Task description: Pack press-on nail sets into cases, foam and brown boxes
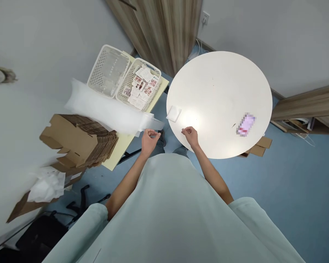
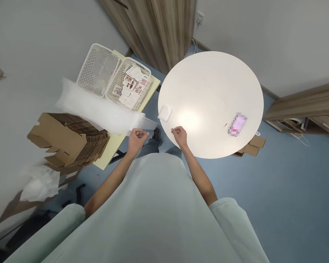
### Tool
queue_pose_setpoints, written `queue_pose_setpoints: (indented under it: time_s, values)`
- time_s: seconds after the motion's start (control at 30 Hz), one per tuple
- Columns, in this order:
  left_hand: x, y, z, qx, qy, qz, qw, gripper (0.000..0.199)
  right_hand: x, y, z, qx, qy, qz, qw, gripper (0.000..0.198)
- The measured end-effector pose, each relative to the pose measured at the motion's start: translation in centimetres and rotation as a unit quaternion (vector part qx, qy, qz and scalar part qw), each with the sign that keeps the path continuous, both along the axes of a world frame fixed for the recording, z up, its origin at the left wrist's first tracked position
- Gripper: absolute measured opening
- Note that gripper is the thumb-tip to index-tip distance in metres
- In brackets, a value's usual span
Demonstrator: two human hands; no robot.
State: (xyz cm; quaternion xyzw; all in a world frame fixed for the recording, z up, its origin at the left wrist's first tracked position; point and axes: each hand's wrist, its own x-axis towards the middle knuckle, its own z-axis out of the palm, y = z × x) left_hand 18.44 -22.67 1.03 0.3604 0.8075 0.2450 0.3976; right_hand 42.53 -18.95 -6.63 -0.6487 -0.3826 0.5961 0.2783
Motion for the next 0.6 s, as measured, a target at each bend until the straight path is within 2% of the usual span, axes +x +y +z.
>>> queue_pose_setpoints:
  time_s: [0.13,0.33,0.47,0.6]
  values:
    - [-1.8,-2.3,2.2,0.009,-0.007,0.054,0.998,0.028,-1.3,-0.3,1.0,0.006,0.034,0.019,0.999,0.04]
    - [-5.4,-3.3,4.1,0.041,-0.05,0.065,0.996,0.026,-5.2,-1.4,3.5,0.042,0.052,0.006,0.998,0.043]
    - [-9.9,-3.7,4.1,0.07,-0.074,0.073,0.992,0.023,-9.0,-2.2,6.1,0.065,0.039,0.013,0.997,0.039]
    - [-16.4,-5.4,3.5,0.083,-0.062,0.069,0.992,0.021,-14.0,-3.5,8.7,0.093,0.021,0.042,0.995,0.036]
